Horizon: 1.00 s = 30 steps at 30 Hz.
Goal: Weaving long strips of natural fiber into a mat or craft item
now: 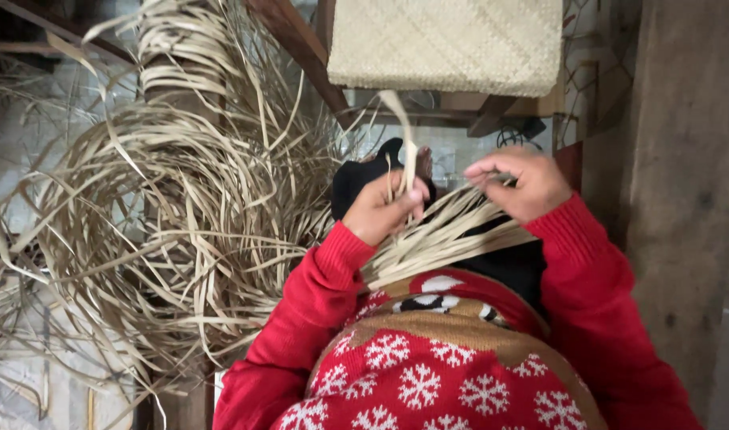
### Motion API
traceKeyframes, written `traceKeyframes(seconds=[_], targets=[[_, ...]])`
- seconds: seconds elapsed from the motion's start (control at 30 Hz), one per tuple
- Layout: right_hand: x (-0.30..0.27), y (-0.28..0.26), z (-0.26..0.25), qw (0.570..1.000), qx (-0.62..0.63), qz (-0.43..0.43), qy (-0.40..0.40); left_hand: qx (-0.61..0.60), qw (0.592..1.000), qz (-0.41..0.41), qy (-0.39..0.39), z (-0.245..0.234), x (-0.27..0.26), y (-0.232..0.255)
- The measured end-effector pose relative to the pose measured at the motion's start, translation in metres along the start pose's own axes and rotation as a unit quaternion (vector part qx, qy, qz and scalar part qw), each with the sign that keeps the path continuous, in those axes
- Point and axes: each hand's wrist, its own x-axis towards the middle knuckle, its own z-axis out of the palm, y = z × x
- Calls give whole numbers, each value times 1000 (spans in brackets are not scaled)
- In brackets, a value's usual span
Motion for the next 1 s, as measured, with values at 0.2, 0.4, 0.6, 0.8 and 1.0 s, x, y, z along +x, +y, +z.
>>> traceKeyframes(seconds=[0.2,0.4,0.6,0.8,1.0], targets=[[3,-14,18,975,185,125,-10,30,996,-73,-36,10,-4,12],[-3,4,38,980,173,94,-17,188,981,-49,-1,-12,4,11],[-25,55,37,990,-51,123,52,404,843,269,231,-78,-16,70],[-28,54,30,985,-135,98,49,606,618,203,458,-115,-35,41],[-18,14,19,988,-73,11,137,814,348,172,433,-142,-33,-2]])
